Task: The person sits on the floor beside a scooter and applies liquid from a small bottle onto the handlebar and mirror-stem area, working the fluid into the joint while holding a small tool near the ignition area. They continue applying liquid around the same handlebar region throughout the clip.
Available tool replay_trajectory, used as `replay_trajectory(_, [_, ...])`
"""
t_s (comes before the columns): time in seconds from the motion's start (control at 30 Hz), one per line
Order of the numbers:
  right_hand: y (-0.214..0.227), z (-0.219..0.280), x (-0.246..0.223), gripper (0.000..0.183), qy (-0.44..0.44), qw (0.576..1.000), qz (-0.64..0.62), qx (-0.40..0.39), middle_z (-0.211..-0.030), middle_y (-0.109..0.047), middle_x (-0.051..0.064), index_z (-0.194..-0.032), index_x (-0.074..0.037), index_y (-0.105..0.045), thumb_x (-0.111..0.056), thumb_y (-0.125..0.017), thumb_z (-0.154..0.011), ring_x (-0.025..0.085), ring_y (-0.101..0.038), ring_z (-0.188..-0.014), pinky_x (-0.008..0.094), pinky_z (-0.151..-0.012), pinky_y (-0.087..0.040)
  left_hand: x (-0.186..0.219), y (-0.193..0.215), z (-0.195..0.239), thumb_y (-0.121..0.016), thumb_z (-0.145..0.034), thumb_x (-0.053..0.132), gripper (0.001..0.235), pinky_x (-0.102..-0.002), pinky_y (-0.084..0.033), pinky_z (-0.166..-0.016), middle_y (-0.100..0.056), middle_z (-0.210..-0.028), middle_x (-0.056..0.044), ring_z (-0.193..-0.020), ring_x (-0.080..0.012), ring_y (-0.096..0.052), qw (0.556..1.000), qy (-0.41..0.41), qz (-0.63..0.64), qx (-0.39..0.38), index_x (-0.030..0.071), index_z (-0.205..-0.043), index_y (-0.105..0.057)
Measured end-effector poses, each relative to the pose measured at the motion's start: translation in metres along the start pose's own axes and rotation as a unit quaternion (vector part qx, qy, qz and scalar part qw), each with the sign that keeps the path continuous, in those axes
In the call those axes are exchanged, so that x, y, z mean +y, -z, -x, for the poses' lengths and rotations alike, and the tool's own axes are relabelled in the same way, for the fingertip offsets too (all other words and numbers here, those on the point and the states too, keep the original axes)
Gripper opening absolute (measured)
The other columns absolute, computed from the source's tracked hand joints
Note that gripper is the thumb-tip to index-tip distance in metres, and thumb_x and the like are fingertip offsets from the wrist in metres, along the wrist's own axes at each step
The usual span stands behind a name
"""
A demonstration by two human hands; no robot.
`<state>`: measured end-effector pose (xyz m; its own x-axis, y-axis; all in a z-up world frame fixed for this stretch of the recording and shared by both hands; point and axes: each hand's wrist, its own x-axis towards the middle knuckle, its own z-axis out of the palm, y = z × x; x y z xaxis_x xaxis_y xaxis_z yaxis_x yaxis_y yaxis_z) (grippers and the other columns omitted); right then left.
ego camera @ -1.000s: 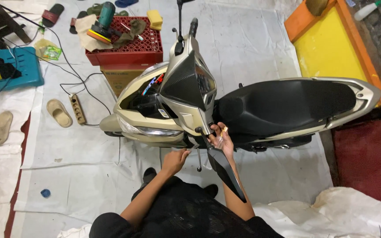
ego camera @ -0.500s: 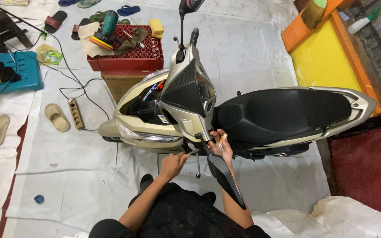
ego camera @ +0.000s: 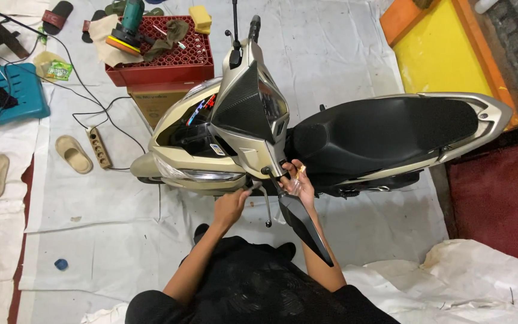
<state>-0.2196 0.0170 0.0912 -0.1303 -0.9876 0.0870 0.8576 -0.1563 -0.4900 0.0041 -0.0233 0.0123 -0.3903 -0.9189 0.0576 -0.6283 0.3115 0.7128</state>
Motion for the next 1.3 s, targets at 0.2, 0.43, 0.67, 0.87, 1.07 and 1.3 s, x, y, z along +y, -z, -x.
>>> replay_trajectory(0.2, [-0.002, -0.001, -0.001, 0.034, -0.001, 1.000, 0.003, -0.009, -0.135, -0.060, 0.012, -0.143, -0.010, -0.048, -0.023, -0.046, -0.112, 0.015, -0.053, -0.077, 0.037, -0.087, -0.052, -0.001, -0.021, 0.020, -0.049, -0.102, 0.053, 0.048, -0.055, -0.048, -0.052, -0.068, -0.067, -0.018, -0.061, -0.0434, -0.066, 0.999, -0.031, 0.004, -0.043, 0.015, -0.086, -0.075])
replay_trajectory(0.43, [0.008, 0.001, 0.002, 0.035, 0.010, 1.000, 0.014, -0.012, -0.137, -0.060, 0.012, -0.145, -0.009, -0.048, -0.023, -0.046, -0.113, 0.016, -0.054, -0.078, 0.038, -0.088, -0.051, 0.001, 0.002, -0.001, -0.047, -0.104, 0.048, 0.048, -0.054, -0.049, -0.054, -0.067, -0.065, -0.020, -0.061, -0.0439, -0.066, 0.999, 0.005, 0.020, 0.028, 0.011, -0.091, -0.073])
replay_trajectory(0.67, [0.011, -0.006, 0.002, 0.038, 0.007, 1.000, 0.013, -0.025, -0.136, -0.059, 0.011, -0.144, -0.010, -0.047, -0.023, -0.046, -0.109, 0.016, -0.054, -0.075, 0.039, -0.086, -0.053, -0.020, -0.030, 0.011, -0.051, -0.102, 0.048, 0.042, -0.056, -0.050, -0.054, -0.067, -0.066, -0.020, -0.061, -0.0442, -0.066, 0.996, -0.083, -0.034, -0.027, 0.014, -0.094, -0.073])
replay_trajectory(0.87, [0.015, -0.001, 0.005, 0.036, 0.011, 1.000, 0.015, -0.007, -0.136, -0.058, 0.013, -0.146, -0.009, -0.047, -0.023, -0.048, -0.112, 0.016, -0.053, -0.076, 0.039, -0.088, -0.053, -0.016, -0.008, 0.003, -0.051, -0.104, 0.049, 0.043, -0.055, -0.050, -0.057, -0.069, -0.069, -0.018, -0.066, -0.0436, -0.067, 0.999, -0.030, -0.015, 0.015, 0.012, -0.093, -0.070])
replay_trajectory(1.07, [0.026, -0.012, 0.002, 0.038, -0.004, 1.000, 0.015, -0.021, -0.137, -0.059, 0.012, -0.145, -0.011, -0.047, -0.025, -0.048, -0.110, 0.017, -0.052, -0.073, 0.038, -0.085, -0.053, -0.021, -0.019, 0.007, -0.050, -0.100, 0.048, 0.039, -0.056, -0.050, -0.054, -0.068, -0.067, -0.020, -0.061, -0.0449, -0.066, 0.999, -0.046, -0.016, -0.023, 0.018, -0.096, -0.074])
replay_trajectory(1.3, [0.022, -0.006, 0.000, 0.036, -0.005, 1.000, 0.005, -0.029, -0.137, -0.060, 0.013, -0.145, -0.010, -0.048, -0.024, -0.047, -0.111, 0.017, -0.051, -0.075, 0.039, -0.087, -0.052, -0.018, -0.037, 0.018, -0.048, -0.106, 0.047, 0.041, -0.056, -0.048, -0.055, -0.067, -0.070, -0.020, -0.066, -0.0455, -0.065, 0.994, -0.096, 0.037, -0.034, 0.012, -0.095, -0.067])
